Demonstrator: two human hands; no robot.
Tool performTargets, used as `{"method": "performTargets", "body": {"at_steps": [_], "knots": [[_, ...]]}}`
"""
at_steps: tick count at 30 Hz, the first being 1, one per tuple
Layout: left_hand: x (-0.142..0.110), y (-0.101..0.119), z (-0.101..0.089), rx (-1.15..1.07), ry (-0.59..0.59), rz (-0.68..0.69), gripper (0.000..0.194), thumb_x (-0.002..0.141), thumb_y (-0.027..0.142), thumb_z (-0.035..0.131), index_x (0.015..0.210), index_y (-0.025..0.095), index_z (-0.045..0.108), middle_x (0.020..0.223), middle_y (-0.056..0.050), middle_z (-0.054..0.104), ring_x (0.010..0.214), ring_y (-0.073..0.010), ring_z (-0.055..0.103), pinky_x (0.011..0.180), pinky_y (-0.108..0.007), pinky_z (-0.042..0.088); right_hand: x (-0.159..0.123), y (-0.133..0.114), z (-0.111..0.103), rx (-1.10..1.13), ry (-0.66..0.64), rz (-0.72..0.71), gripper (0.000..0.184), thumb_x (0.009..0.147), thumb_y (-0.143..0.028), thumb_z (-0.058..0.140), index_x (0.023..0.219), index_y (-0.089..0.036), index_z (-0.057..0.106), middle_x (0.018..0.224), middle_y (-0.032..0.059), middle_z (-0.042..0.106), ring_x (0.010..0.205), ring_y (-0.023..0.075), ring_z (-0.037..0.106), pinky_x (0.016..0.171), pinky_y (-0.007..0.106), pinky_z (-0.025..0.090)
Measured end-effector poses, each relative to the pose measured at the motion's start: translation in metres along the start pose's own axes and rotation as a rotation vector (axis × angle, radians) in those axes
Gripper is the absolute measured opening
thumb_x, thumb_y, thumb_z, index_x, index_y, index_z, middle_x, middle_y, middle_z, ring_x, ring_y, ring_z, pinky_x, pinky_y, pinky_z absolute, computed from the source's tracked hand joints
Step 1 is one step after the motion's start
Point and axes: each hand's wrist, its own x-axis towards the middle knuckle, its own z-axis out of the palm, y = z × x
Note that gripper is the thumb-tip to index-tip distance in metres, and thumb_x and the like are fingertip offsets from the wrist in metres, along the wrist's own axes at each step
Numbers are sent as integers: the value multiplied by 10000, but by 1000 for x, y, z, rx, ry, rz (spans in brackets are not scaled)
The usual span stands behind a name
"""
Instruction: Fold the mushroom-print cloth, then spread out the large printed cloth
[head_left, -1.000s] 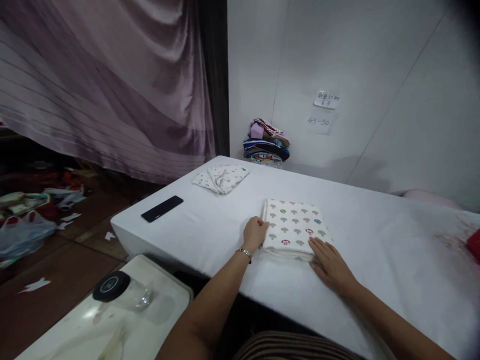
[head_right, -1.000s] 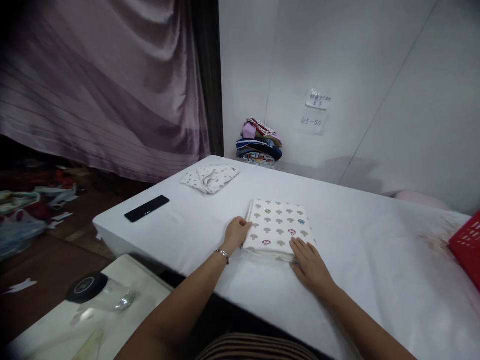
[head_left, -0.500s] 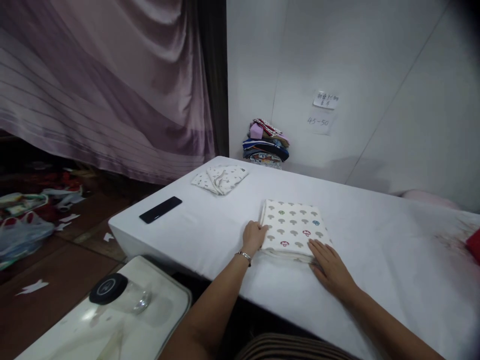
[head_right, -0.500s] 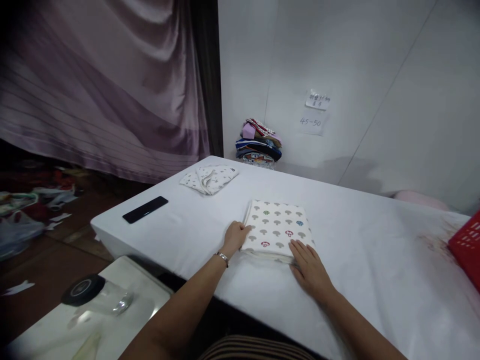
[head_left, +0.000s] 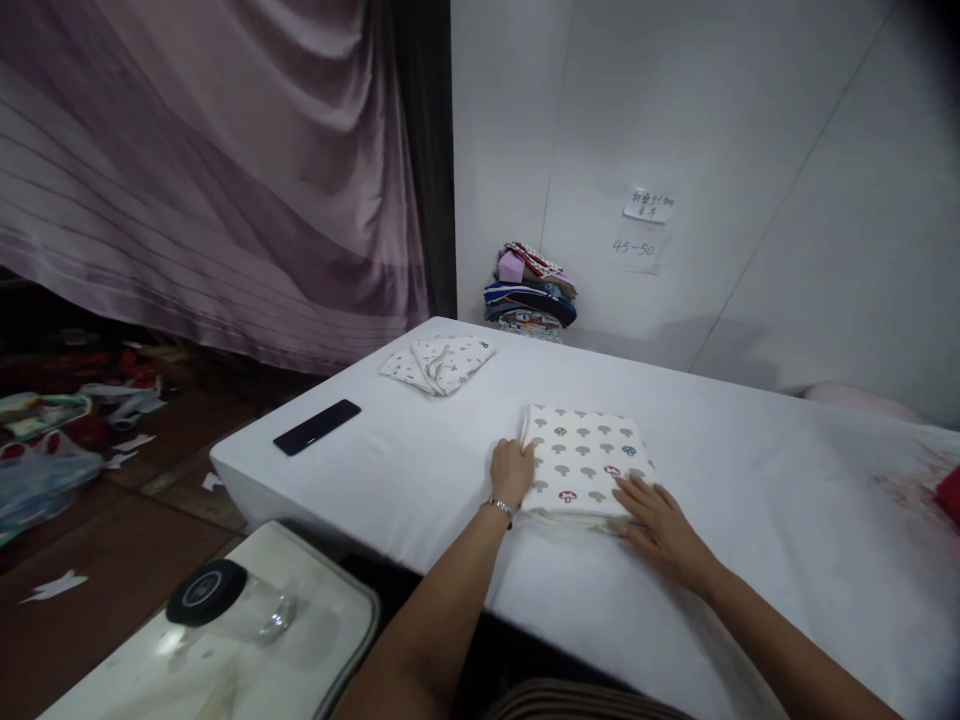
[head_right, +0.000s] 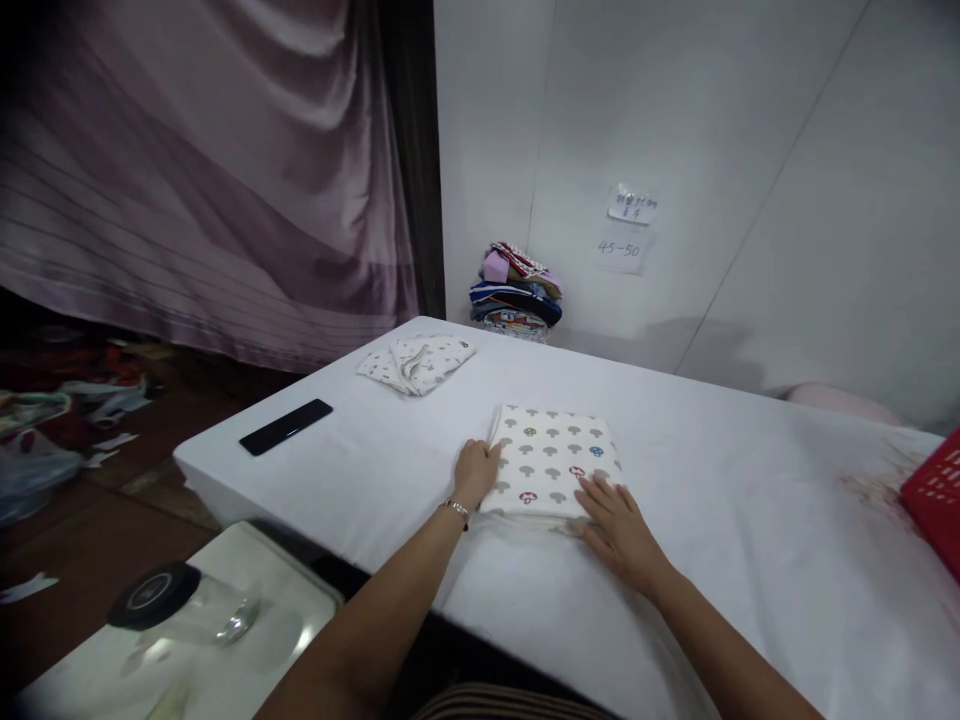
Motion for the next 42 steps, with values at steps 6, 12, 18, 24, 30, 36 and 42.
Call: {"method": "performTargets", "body": {"at_steps": [6, 12, 18, 24, 30, 36, 42], "knots": [[0, -2, -3, -20, -37, -19, 270, 878, 358, 459, 747, 161, 589, 938, -113, 616, 907, -220, 573, 763, -322, 416, 4, 9, -7, 148, -44, 51, 455, 939, -482, 397, 1358, -322, 469, 1410, 3, 450, 1325, 258, 368, 1076, 504, 359], [17, 11, -4, -47, -30, -6, 321, 832, 480, 518, 752, 171, 553, 935, -111, 610, 914, -235, 573, 752, -325, 412, 51, 36, -2, 184, 181, 203, 497, 934, -509, 359, 1253, -199, 582, 1378, 93, 489, 1319, 287, 376, 1068, 494, 372], [25, 4, 6, -112, -15, -44, 206, 864, 347, 494, 725, 195, 497, 828, -58, 613, 837, -190, 583, 727, -297, 412, 75, 62, 37, 16, 164, 258, 482, 924, -450, 368, 1295, -182, 521, 1423, 134, 425, 1341, 326, 324, 1012, 540, 391], [24, -4, 10, -146, 8, -54, 213, 852, 336, 518, 692, 205, 467, 799, -52, 600, 830, -195, 579, 728, -302, 409, 76, 56, 36, -60, 80, 286, 449, 946, -413, 324, 1334, -239, 468, 1463, 106, 372, 1362, 318, 281, 1007, 569, 353], [25, 1, 6, -113, -36, -47, 184, 875, 322, 479, 735, 204, 467, 833, -61, 608, 858, -202, 583, 739, -301, 397, 118, 33, 17, -33, 36, 245, 513, 952, -441, 304, 1399, -201, 389, 1492, 125, 312, 1395, 302, 196, 1080, 564, 226], [24, -2, 6, -132, -22, -29, 180, 871, 319, 484, 731, 210, 457, 808, -46, 613, 816, -190, 585, 715, -292, 397, 145, 2, 21, 3, -159, 184, 557, 959, -490, 269, 1407, -177, 380, 1513, 128, 260, 1400, 292, 183, 1102, 543, 166], [23, -4, 10, -207, 14, -58, 164, 849, 333, 531, 762, 207, 473, 794, -34, 619, 782, -179, 583, 701, -282, 397, 189, -25, 16, 51, -159, 172, 596, 963, -490, 242, 1447, -147, 299, 1535, 115, 196, 1417, 261, 115, 1116, 519, 112]]}}
